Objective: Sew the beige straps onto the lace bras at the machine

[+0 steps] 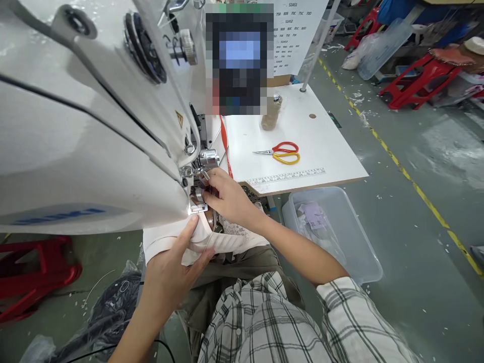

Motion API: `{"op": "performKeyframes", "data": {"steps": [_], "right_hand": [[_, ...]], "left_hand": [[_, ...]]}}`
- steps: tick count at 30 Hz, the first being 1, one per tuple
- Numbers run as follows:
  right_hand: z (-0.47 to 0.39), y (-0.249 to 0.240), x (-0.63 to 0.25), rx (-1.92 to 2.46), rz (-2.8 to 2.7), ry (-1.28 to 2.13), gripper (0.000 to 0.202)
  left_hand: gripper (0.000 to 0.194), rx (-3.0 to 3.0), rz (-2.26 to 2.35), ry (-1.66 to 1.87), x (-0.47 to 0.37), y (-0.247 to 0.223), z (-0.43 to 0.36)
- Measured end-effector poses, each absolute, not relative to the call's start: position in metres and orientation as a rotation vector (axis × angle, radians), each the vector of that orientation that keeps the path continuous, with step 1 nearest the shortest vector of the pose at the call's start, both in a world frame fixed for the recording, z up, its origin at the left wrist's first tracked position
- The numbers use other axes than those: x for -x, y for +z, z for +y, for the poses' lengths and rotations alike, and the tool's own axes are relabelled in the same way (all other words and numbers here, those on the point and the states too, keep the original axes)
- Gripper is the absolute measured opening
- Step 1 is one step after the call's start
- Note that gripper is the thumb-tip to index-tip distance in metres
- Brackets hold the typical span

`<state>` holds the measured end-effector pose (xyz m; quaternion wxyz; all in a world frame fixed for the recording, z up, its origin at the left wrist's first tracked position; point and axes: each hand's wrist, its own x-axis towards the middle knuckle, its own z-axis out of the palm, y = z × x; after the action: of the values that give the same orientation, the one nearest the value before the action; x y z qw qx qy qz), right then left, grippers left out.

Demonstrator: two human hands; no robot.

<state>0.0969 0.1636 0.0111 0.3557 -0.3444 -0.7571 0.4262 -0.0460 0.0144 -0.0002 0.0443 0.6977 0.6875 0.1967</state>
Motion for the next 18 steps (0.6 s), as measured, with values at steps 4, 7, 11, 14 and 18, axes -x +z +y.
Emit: {"op": "performKeyframes", "data": {"steps": [4,7,11,14,18], "right_hand": [[0.163,0.012,-0.098,0.880,-1.949,1.130,0.007],[0.162,0.013,-0.099,0.868,-1.945,1.136,0.008],[0.163,0.012,-0.100,0.866,-1.950,1.136,0.007],[0.166,0.007,-0.099,0.841,-1.945,1.115,0.007],[0.168,0.002,-0.098,0.824,-1.945,1.086,0.006]], "left_hand": [[0.053,-2.170,2.103,0.621,0.047,-0.002,0.014],[0.053,-2.157,2.094,0.607,0.047,-0.005,0.012],[0.055,-2.142,2.098,0.647,0.048,-0.007,0.012],[0.054,-2.131,2.081,0.608,0.047,-0.004,0.013],[0.053,-2.130,2.098,0.633,0.043,-0.004,0.013]]}}
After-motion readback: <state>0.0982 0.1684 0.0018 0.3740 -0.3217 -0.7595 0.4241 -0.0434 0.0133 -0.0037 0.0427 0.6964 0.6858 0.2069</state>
